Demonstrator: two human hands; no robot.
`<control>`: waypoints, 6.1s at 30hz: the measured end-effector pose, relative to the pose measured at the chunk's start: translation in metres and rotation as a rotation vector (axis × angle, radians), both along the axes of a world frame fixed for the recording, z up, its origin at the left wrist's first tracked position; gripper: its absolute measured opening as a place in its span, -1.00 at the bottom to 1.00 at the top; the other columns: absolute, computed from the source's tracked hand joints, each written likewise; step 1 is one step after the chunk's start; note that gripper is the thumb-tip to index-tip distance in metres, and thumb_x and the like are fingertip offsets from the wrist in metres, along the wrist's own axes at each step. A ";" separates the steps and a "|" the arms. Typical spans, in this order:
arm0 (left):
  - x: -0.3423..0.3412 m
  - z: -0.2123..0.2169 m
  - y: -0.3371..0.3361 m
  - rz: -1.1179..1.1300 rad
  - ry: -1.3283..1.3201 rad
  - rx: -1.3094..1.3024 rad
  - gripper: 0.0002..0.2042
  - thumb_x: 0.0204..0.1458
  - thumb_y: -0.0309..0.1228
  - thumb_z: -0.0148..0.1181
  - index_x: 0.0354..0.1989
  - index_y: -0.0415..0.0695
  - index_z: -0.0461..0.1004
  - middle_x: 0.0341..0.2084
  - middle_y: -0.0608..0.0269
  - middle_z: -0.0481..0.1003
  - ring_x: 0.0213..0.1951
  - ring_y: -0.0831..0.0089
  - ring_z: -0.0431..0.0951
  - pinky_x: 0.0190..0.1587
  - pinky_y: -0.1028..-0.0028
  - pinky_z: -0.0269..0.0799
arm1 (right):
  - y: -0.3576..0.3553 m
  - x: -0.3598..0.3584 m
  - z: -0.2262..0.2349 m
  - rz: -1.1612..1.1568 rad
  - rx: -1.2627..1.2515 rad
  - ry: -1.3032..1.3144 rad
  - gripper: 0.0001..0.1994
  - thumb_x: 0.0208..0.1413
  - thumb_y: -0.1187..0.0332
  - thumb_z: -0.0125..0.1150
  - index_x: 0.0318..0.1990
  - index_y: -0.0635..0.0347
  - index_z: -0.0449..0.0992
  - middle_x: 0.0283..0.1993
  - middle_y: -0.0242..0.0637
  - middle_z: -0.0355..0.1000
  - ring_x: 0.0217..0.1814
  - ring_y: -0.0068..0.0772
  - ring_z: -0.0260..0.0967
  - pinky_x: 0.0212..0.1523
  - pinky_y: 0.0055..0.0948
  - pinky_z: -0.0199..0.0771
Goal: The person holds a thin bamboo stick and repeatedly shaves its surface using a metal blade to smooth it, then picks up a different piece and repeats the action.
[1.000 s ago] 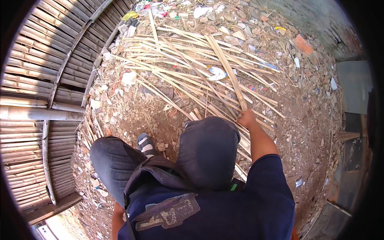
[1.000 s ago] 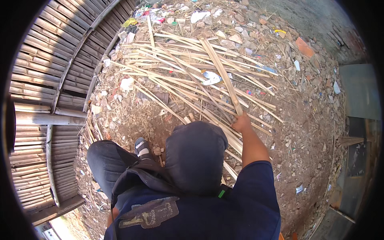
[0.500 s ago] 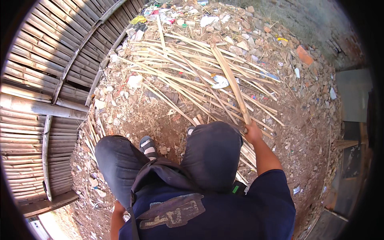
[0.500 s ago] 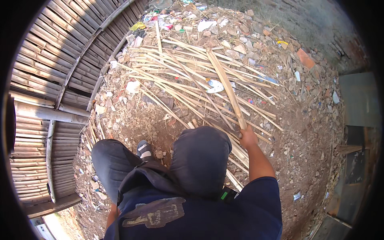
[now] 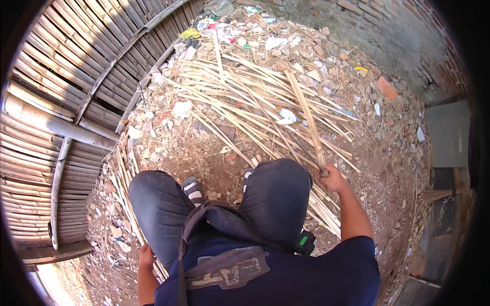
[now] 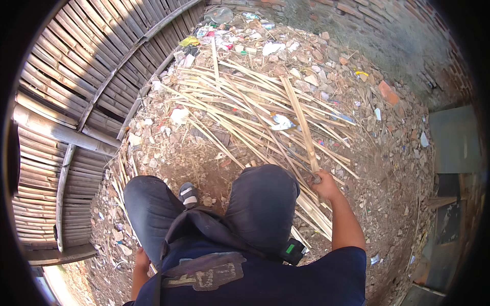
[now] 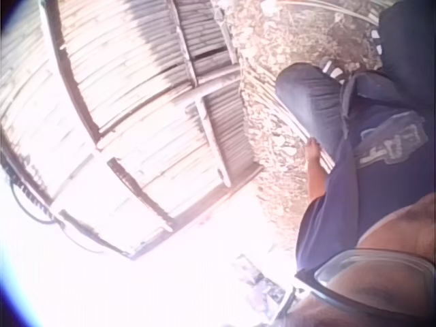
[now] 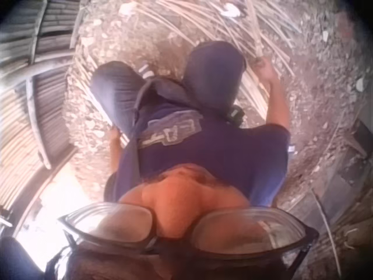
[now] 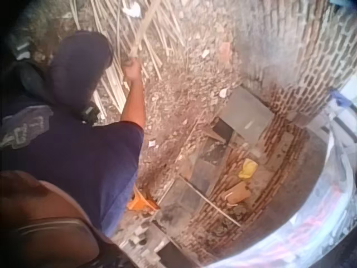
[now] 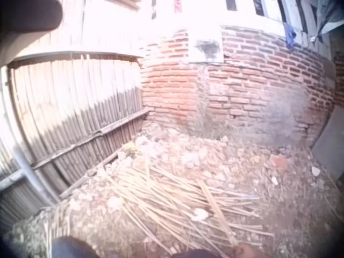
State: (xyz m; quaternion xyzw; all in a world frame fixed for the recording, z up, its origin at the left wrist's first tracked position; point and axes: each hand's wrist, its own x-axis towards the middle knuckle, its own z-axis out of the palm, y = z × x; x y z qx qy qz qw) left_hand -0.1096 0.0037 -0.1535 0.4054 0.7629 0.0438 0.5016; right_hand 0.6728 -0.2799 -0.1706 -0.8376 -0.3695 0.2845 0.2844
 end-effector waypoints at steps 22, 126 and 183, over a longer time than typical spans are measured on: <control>0.192 0.155 0.102 -0.352 -0.104 1.149 -0.82 0.31 -0.39 0.18 -0.09 -0.27 0.57 -0.32 0.29 0.54 -0.32 0.59 0.44 -0.22 0.54 0.40 | 0.132 -0.071 0.227 -0.400 0.490 0.849 -0.63 0.25 0.27 0.25 0.19 0.05 0.51 0.01 -0.26 0.55 0.06 -0.44 0.47 -0.06 -0.35 0.52; -0.022 0.114 0.090 -0.496 0.139 0.310 -0.19 0.14 -0.67 0.11 0.55 -0.02 -0.10 -0.11 0.04 0.47 -0.16 0.30 0.56 -0.04 0.29 0.55 | 0.100 -0.132 0.200 -0.664 0.657 0.757 -0.69 0.34 0.25 0.22 0.14 0.15 0.45 -0.52 -0.51 0.22 -0.60 -0.65 0.19 -0.60 -0.57 0.24; -0.071 -0.012 -0.043 -0.230 0.069 0.092 -0.62 0.17 -0.22 0.24 0.06 -0.21 0.52 -0.29 0.14 0.61 -0.39 0.37 0.57 -0.43 0.34 0.44 | 0.007 0.012 -0.132 -0.143 -0.428 -0.278 -0.58 -0.01 0.22 0.37 0.05 0.06 0.60 0.00 0.01 0.59 0.16 0.11 0.48 0.17 -0.04 0.51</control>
